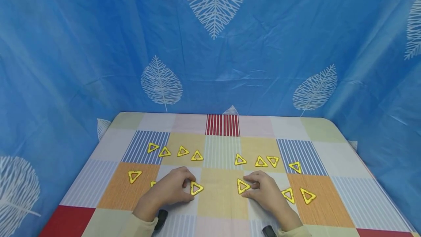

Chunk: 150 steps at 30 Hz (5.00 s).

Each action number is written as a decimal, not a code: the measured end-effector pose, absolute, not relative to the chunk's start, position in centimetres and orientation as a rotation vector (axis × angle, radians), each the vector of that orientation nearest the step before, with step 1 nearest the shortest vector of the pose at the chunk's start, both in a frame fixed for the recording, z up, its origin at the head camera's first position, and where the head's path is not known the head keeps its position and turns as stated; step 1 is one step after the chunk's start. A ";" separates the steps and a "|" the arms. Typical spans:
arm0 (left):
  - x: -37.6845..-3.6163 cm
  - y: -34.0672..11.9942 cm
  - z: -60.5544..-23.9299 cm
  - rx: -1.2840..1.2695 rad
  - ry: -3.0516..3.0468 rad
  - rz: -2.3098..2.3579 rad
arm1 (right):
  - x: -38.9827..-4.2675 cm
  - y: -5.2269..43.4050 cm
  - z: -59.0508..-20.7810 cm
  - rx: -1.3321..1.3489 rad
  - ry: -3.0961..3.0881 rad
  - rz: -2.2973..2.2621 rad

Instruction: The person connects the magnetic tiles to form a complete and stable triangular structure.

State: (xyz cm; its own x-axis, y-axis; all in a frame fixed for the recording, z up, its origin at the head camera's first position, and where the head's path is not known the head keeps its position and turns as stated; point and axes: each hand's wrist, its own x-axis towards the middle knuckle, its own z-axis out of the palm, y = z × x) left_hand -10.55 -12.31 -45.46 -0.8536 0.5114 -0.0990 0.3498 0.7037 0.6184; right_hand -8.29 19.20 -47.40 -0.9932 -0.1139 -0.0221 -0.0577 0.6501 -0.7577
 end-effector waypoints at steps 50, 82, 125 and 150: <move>-10.8 -6.5 -46.4 0.841 2.485 0.932 | -8.4 19.4 -47.4 -0.161 2.794 -1.218; -11.2 -6.7 -46.8 0.763 2.416 1.065 | -8.5 20.0 -47.6 -0.280 2.818 -1.197; -11.1 -6.7 -47.1 0.758 2.422 1.038 | -8.4 18.0 -45.8 -0.621 2.636 -1.212; -11.0 -6.7 -46.6 0.715 2.416 1.092 | -8.3 16.3 -46.9 -0.567 2.515 -1.361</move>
State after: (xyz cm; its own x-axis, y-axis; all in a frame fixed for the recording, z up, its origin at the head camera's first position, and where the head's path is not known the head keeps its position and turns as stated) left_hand -10.97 -6.65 -46.64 -0.7926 0.5935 -0.1394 0.2874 0.5654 0.7731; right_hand -8.28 16.33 -46.94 -0.8998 -0.4361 -0.0142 -0.2268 0.4951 -0.8387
